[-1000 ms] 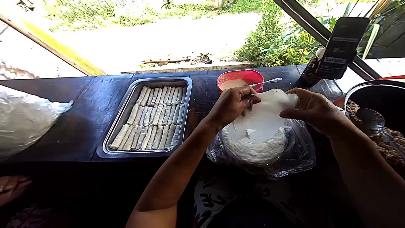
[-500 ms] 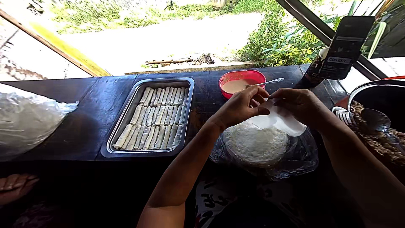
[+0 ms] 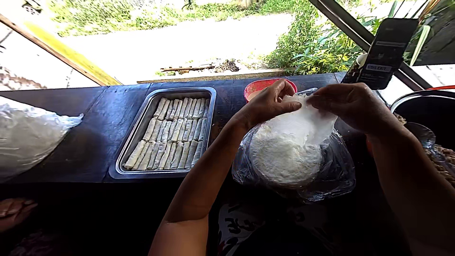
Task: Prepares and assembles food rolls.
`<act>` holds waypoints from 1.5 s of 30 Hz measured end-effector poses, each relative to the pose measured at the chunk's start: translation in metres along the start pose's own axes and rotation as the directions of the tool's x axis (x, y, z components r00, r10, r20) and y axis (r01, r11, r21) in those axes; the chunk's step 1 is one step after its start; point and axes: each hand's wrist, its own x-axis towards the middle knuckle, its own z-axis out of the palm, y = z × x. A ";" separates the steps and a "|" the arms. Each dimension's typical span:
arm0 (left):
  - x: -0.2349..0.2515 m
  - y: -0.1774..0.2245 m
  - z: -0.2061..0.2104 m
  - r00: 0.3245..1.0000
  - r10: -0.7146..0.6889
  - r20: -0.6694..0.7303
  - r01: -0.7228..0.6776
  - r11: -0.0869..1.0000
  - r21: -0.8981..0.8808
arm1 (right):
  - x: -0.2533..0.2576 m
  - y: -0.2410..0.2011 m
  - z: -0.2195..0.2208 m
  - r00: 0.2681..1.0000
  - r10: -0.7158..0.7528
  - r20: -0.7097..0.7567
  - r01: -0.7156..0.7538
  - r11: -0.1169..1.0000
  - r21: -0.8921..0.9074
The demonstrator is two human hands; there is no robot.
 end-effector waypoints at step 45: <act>-0.141 -0.114 0.146 0.837 0.534 -0.123 -0.342 0.684 0.644 | -0.200 0.023 -0.076 0.706 0.396 -0.587 -0.702 0.288 -0.651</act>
